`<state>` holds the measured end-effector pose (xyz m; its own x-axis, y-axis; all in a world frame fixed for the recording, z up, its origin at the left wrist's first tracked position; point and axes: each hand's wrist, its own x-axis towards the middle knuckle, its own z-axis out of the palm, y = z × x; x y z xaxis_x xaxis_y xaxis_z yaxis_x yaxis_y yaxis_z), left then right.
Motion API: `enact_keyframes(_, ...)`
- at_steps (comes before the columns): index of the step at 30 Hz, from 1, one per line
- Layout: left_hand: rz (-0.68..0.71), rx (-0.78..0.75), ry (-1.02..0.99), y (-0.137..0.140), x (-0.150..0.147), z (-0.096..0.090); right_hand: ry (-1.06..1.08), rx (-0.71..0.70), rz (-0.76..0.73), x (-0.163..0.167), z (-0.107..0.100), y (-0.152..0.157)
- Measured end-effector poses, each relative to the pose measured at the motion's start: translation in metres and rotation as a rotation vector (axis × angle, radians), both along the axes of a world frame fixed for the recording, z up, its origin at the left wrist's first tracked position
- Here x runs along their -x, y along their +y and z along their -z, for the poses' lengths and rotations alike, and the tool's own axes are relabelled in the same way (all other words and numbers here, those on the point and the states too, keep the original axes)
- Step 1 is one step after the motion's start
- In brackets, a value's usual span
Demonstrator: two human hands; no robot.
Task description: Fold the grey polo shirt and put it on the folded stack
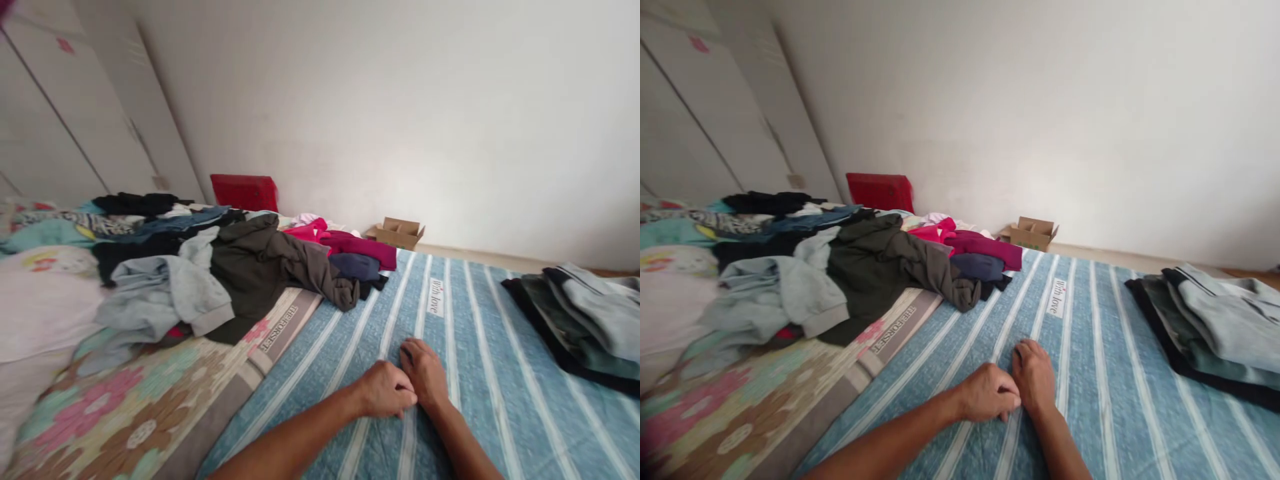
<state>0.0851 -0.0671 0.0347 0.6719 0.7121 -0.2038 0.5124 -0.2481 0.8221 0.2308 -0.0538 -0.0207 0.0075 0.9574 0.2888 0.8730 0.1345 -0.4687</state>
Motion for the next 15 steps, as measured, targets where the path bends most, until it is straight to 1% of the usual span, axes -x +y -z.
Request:
enact_keyframes(2, -0.077, -0.018, -0.017, 0.005, 0.020, 0.001, -0.070, -0.063, -0.016, 0.004, 0.010, -0.002)
enact_keyframes(4, -0.195, -0.072, -0.024, 0.013, 0.040, 0.000, -0.091, -0.094, -0.019, 0.003, 0.017, -0.004)
enact_keyframes(6, -0.361, -0.193, 0.002, 0.024, 0.063, -0.003, -0.070, -0.108, -0.024, -0.001, 0.021, -0.006)
enact_keyframes(8, -0.558, -0.344, 0.049, 0.035, 0.091, -0.011, -0.032, -0.119, -0.026, -0.004, 0.023, -0.006)
enact_keyframes(9, -0.638, -0.389, 0.057, 0.041, 0.107, -0.018, -0.009, -0.123, -0.024, -0.006, 0.024, -0.006)
enact_keyframes(12, -0.990, -0.609, 0.101, 0.052, 0.164, -0.048, 0.061, -0.123, -0.020, -0.009, 0.028, -0.006)
enact_keyframes(13, -1.134, -0.794, 0.158, 0.054, 0.185, -0.061, 0.083, -0.119, -0.021, -0.009, 0.029, -0.006)
enact_keyframes(14, -1.276, -0.941, 0.229, 0.056, 0.206, -0.073, 0.103, -0.116, -0.023, -0.010, 0.030, -0.006)
enact_keyframes(15, -1.415, -1.025, 0.301, 0.058, 0.226, -0.085, 0.122, -0.113, -0.025, -0.010, 0.030, -0.006)
